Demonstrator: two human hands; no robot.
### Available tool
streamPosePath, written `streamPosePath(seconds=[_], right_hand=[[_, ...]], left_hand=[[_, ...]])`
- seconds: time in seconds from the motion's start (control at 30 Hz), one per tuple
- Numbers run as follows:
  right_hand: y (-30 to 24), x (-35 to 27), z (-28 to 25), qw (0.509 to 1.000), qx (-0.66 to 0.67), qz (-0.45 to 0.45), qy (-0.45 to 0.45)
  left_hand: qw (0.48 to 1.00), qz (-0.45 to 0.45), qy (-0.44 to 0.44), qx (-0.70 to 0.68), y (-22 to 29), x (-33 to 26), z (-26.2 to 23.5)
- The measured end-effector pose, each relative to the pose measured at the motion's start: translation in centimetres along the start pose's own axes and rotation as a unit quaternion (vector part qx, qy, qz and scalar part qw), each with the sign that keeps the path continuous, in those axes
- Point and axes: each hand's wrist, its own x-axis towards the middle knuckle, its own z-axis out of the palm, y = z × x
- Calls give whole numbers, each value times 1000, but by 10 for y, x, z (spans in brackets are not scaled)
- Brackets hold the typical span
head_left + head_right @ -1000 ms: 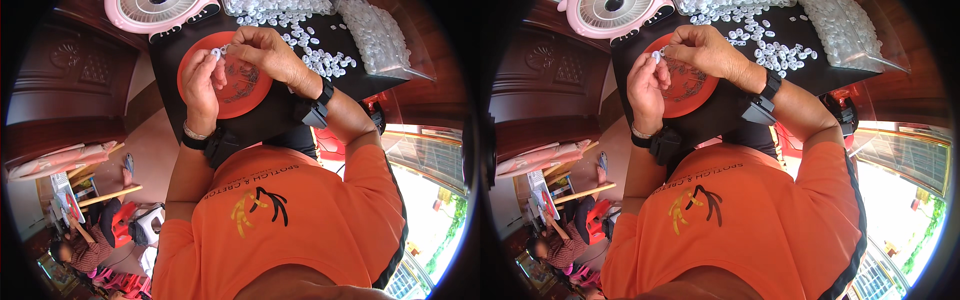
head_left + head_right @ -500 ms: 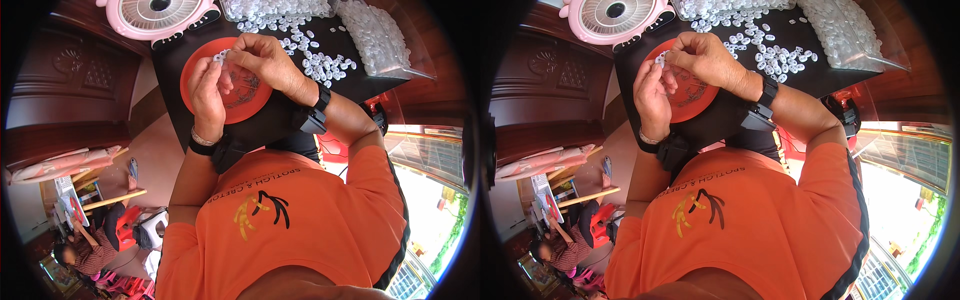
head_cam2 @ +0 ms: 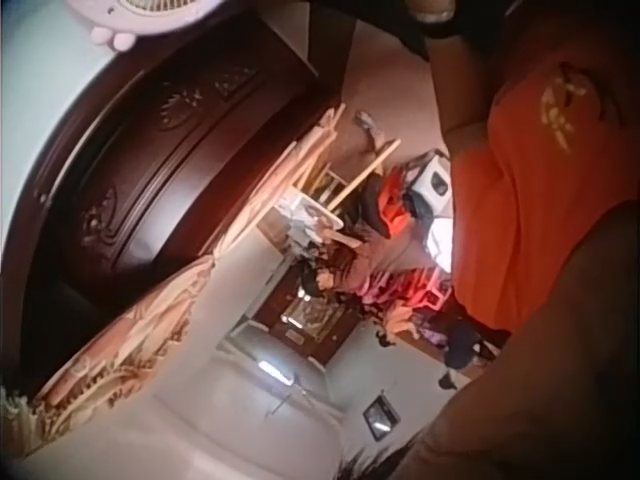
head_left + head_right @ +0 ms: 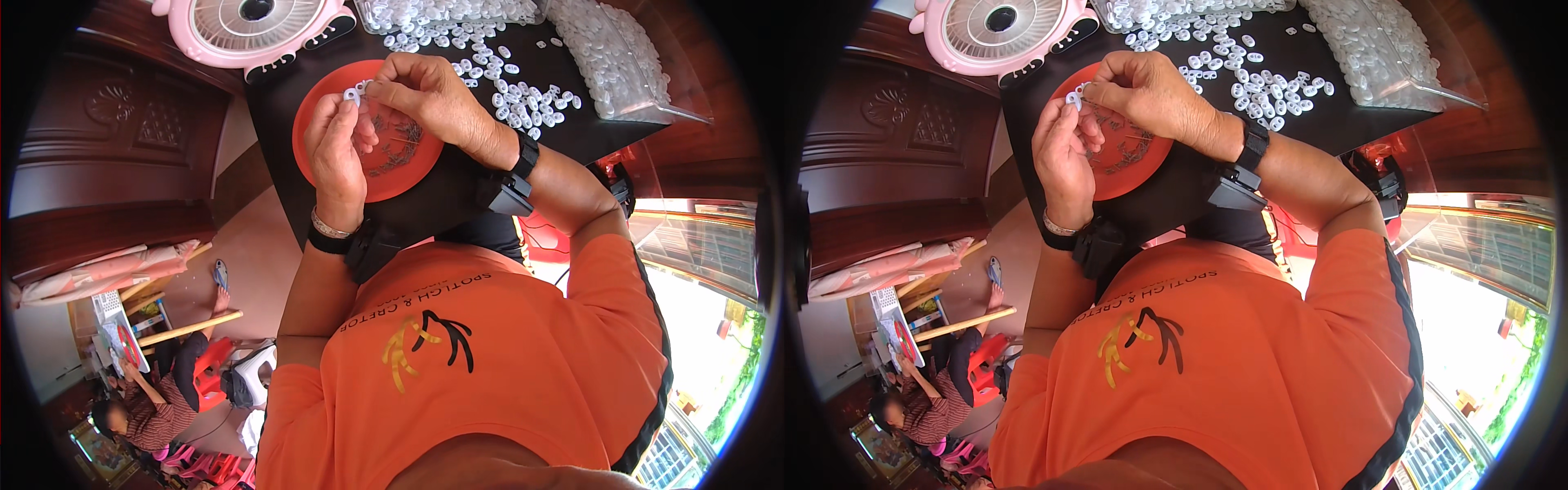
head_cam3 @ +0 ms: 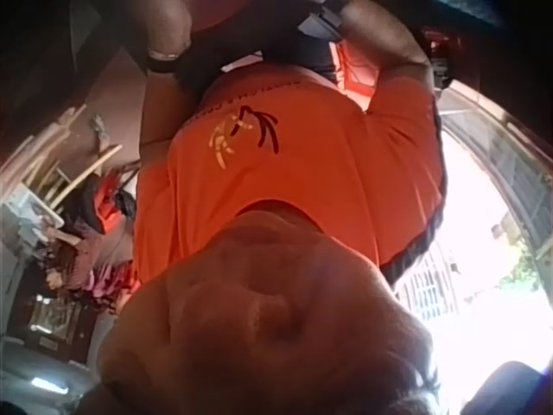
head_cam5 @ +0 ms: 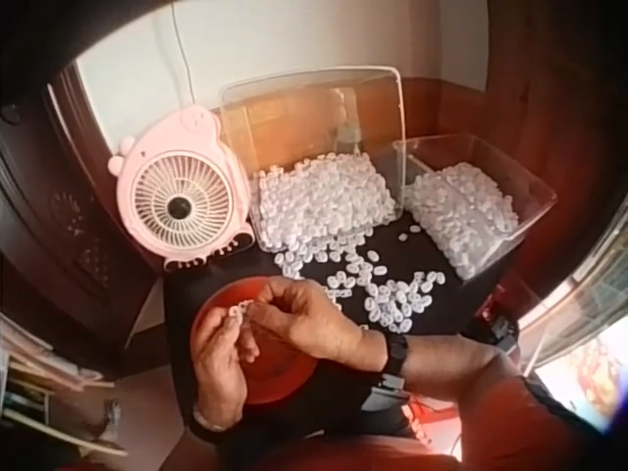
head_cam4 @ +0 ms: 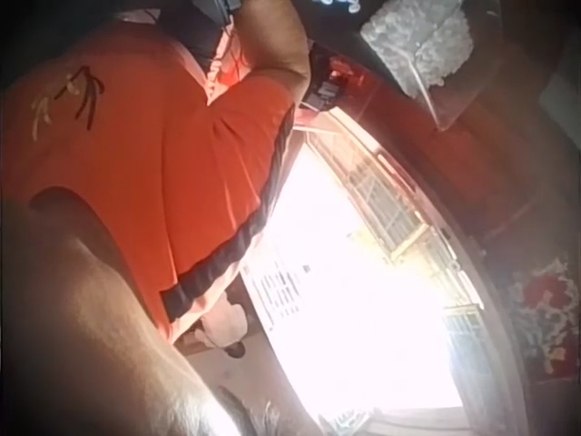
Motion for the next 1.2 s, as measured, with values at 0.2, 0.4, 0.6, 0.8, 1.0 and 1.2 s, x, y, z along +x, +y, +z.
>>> streamPosePath(seconds=[0.2, 0.4, 0.6, 0.8, 1.0, 1.2], right_hand=[[-4, -1, 0, 999, -15, 45, -4], [4, -1, 1, 1000, -19, -5, -9], [1, 0, -3, 998, -54, -17, -11], [-5, 1, -11, 993, -54, 53, -86], [-8, 5, -18, 986, -73, 73, -130], [-3, 5, -17, 980, -46, 102, -162]], left_hand=[[1000, 10, 19, 19, -1, -2, 4], [1000, 4, 3, 20, 1, -3, 5], [999, 0, -16, 33, 1, -1, 2], [999, -23, -23, 29, 2, 1, 1], [996, -55, -41, 49, 6, 1, 0], [997, -70, -32, 27, 2, 3, -3]])
